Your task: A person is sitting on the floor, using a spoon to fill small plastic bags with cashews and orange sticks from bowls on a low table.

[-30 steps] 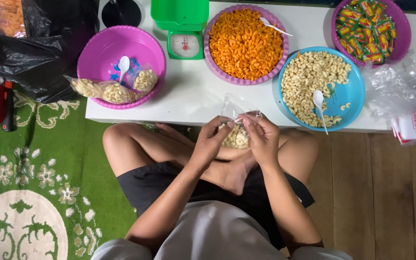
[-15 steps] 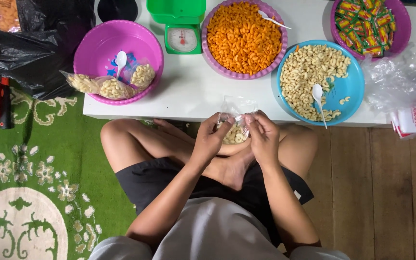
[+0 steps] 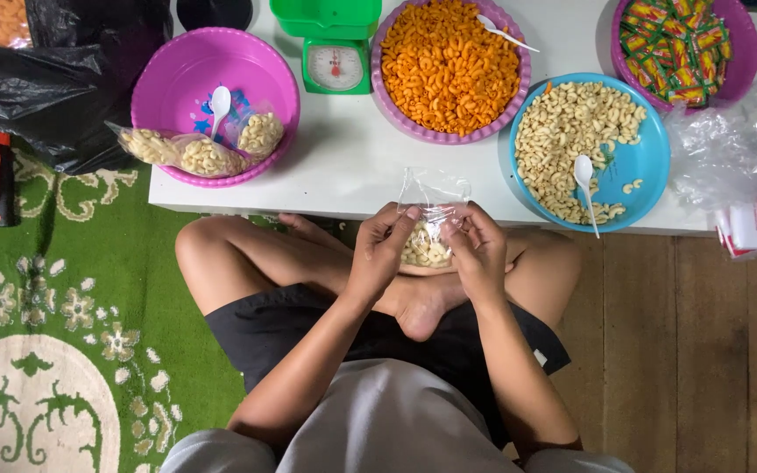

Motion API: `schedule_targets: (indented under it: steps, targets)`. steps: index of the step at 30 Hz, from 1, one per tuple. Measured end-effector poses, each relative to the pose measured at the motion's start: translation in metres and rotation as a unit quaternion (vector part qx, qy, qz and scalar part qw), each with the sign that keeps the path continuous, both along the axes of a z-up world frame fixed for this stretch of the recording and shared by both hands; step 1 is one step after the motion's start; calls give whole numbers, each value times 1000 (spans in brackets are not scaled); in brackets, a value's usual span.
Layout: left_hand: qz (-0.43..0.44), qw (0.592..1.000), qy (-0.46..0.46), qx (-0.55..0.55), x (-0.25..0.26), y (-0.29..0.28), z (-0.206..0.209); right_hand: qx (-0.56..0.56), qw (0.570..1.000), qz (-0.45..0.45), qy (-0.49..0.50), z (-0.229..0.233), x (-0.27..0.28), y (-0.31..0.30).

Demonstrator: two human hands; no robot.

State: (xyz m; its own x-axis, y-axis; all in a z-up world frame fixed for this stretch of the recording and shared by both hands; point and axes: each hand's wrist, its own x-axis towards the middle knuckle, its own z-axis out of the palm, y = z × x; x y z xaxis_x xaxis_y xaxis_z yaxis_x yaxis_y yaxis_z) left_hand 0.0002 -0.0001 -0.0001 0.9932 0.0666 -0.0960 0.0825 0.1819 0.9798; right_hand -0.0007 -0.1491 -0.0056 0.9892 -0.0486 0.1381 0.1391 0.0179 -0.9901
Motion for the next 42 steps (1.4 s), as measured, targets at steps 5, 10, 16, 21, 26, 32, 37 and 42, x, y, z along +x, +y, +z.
schedule_targets:
  steps: [5, 10, 16, 21, 26, 32, 37, 42]
  targets:
    - [-6, 1000, 12, -16, 2, 2, 33, -88, 996, -12, -5, -17, 6, -4]
    - [-27, 999, 47, -10, 9, 4, 13, -101, 994, -31, 6, -12, 10, -1]
    - [-52, 995, 80, -5, 20, 12, 10, -88, 996, -27, 16, -14, 21, -5]
    - [-88, 992, 88, -14, 32, 14, -7, -116, 992, -41, 18, -24, 31, -12]
    - [-76, 994, 81, -22, 43, 13, -9, -128, 991, -35, 30, -25, 41, -12]
    - [-70, 993, 93, -20, 56, 15, -24, -137, 990, -27, 31, -40, 50, -12]
    - [-85, 987, 136, 5, 64, 24, -22, -134, 991, 14, 15, -52, 60, -12]
    - [7, 987, 145, 61, 71, 30, -31, -247, 965, 65, -62, -70, 76, -17]
